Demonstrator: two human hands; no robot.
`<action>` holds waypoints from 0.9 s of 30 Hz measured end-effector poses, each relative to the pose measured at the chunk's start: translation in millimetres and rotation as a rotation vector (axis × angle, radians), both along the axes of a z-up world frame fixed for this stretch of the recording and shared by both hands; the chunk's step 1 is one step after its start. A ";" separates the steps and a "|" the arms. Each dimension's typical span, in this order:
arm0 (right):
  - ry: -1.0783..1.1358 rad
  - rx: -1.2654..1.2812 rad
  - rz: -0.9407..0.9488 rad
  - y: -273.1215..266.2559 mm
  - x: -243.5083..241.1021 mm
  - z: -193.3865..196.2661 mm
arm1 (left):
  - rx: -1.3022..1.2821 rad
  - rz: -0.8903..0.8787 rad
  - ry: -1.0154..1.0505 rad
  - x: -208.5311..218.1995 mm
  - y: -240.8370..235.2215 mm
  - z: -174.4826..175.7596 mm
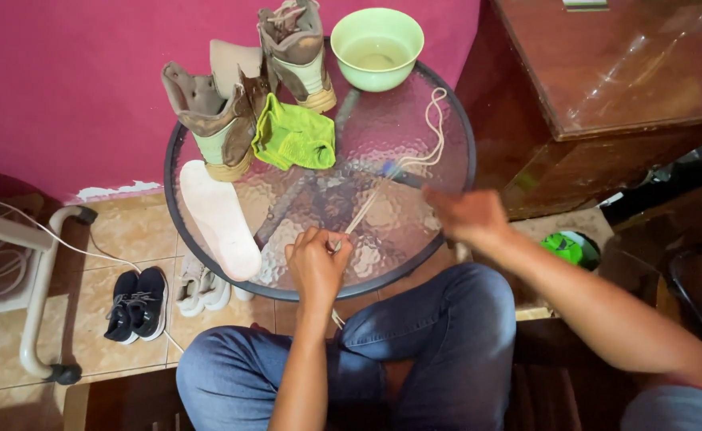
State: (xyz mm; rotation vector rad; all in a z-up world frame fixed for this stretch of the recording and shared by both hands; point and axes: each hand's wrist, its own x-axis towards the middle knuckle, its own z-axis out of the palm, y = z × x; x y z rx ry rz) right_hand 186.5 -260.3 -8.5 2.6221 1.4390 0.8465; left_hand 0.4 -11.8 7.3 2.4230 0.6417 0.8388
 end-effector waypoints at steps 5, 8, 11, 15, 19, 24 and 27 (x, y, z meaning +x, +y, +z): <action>0.133 -0.016 -0.203 -15.4 33.2 10.5 | 0.008 -0.009 -0.008 -1.9 -0.1 0.7; 0.119 0.046 0.024 -8.8 -3.3 18.7 | 0.004 -0.001 -0.011 -0.1 -0.2 -1.1; 0.084 0.129 0.272 -16.1 15.0 -5.2 | 0.006 0.005 -0.013 0.7 0.7 -1.2; 0.222 -0.010 -0.264 -13.6 41.0 42.6 | 0.026 0.005 -0.006 -1.0 -0.4 -0.9; 0.224 0.045 -0.220 -11.5 17.6 19.6 | 0.024 0.017 -0.006 1.3 -0.4 -2.9; 0.232 0.117 0.291 12.9 -60.3 50.6 | -0.014 -0.007 -0.024 -3.5 -1.1 3.8; 0.066 0.058 0.295 7.7 -29.9 44.4 | -0.028 -0.018 -0.030 -3.2 0.3 1.0</action>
